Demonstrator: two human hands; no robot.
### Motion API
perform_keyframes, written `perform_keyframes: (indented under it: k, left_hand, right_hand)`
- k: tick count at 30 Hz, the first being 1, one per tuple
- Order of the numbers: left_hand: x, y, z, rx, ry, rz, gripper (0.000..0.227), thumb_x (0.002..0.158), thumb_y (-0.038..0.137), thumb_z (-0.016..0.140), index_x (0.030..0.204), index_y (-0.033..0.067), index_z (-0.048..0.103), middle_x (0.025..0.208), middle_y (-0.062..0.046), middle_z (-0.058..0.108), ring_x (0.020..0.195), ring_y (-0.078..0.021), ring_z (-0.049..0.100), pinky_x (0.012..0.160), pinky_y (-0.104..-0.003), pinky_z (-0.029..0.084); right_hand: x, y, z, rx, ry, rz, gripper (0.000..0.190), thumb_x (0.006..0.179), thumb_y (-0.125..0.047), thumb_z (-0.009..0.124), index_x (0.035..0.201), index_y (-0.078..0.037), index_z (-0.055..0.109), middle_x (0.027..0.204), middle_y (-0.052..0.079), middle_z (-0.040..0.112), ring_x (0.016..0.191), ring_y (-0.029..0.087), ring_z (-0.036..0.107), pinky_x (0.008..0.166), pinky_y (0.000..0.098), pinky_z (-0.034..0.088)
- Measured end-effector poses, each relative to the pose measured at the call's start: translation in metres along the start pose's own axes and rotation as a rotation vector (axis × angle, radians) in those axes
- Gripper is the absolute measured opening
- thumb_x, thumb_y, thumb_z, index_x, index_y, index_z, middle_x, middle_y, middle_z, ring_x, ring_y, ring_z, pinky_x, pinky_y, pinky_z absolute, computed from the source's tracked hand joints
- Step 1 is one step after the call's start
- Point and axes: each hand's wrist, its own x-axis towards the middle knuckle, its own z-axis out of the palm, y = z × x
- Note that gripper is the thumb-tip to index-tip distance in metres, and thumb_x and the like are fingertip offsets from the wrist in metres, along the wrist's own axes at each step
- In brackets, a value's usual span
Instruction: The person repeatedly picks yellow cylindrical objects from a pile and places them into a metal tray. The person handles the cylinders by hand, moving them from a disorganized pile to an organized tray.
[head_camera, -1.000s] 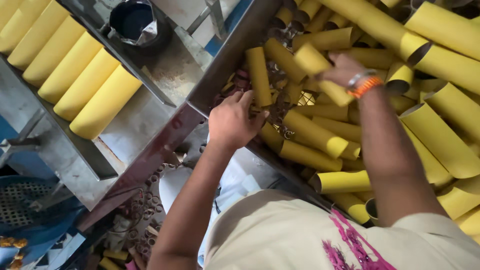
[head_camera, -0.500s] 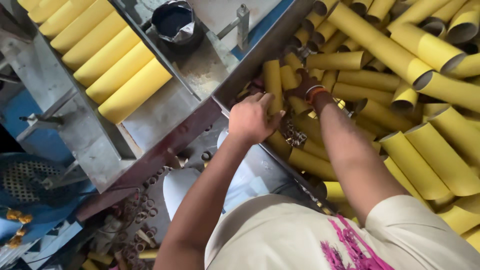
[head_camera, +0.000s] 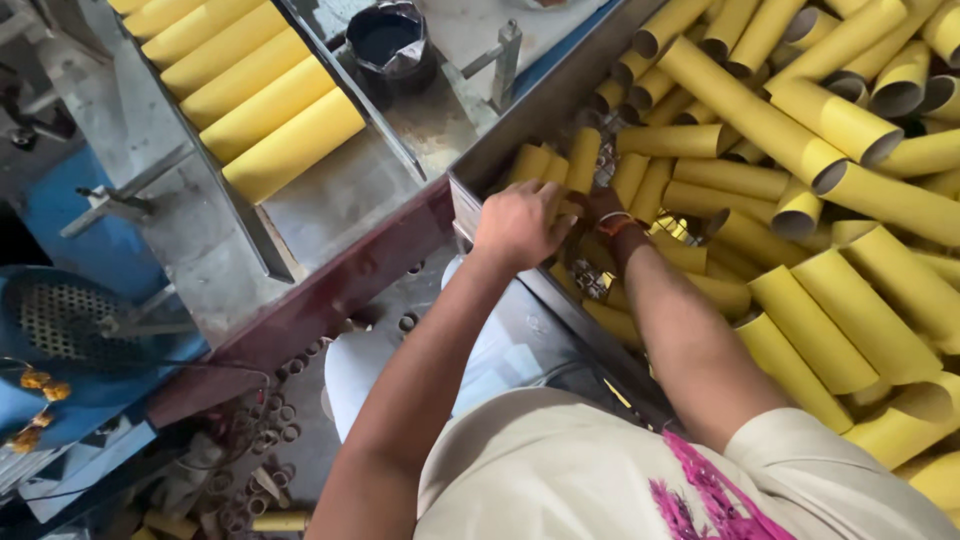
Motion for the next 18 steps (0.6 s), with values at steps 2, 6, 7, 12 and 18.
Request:
perform_keyframes:
  k: [2, 6, 7, 12, 18]
  left_hand:
    - [0.002, 0.0, -0.004, -0.023, 0.003, 0.008, 0.033, 0.087, 0.04, 0.07, 0.104, 0.0118, 0.068, 0.091, -0.012, 0.068, 0.091, -0.0348, 0.067, 0.077, -0.049, 0.054]
    - [0.004, 0.002, -0.009, 0.004, -0.063, -0.027, 0.036, 0.087, 0.042, 0.072, 0.101, 0.0094, 0.066, 0.091, -0.012, 0.068, 0.093, -0.0347, 0.067, 0.077, -0.049, 0.054]
    - [0.005, 0.003, -0.008, -0.003, -0.053, -0.038, 0.036, 0.086, 0.041, 0.072, 0.103, 0.0101, 0.066, 0.092, -0.011, 0.068, 0.094, -0.0344, 0.067, 0.077, -0.048, 0.054]
    - [0.008, -0.001, -0.001, -0.07, 0.04, -0.073, 0.031, 0.085, 0.034, 0.073, 0.11, 0.017, 0.069, 0.104, -0.009, 0.069, 0.098, -0.0321, 0.069, 0.082, -0.046, 0.056]
    - [0.017, -0.005, 0.007, -0.036, 0.035, -0.152, 0.047, 0.086, 0.037, 0.076, 0.122, 0.0099, 0.062, 0.117, -0.013, 0.066, 0.104, -0.0342, 0.068, 0.083, -0.045, 0.056]
  right_hand:
    - [-0.001, -0.022, -0.001, 0.553, -0.026, 0.443, 0.046, 0.092, -0.029, 0.074, 0.126, 0.002, 0.071, 0.123, 0.023, 0.07, 0.103, 0.035, 0.069, 0.084, 0.0446, 0.055]
    - [-0.037, -0.06, 0.0, 0.562, 0.017, 0.135, 0.039, 0.087, -0.026, 0.073, 0.12, -0.005, 0.069, 0.12, 0.019, 0.069, 0.105, 0.034, 0.067, 0.086, 0.0434, 0.056]
    - [-0.044, -0.067, -0.001, 0.473, 0.049, -0.032, 0.038, 0.086, -0.025, 0.072, 0.119, -0.006, 0.069, 0.119, 0.018, 0.069, 0.105, 0.033, 0.067, 0.087, 0.0431, 0.056]
    - [-0.033, -0.068, 0.017, 0.608, -0.055, -0.108, 0.031, 0.098, -0.026, 0.07, 0.12, -0.006, 0.068, 0.119, 0.015, 0.066, 0.11, 0.028, 0.063, 0.09, 0.0403, 0.053]
    - [-0.026, -0.043, 0.031, 1.12, -0.241, 0.313, 0.041, 0.092, -0.03, 0.068, 0.128, -0.011, 0.064, 0.116, 0.009, 0.068, 0.106, 0.025, 0.064, 0.089, 0.0396, 0.053]
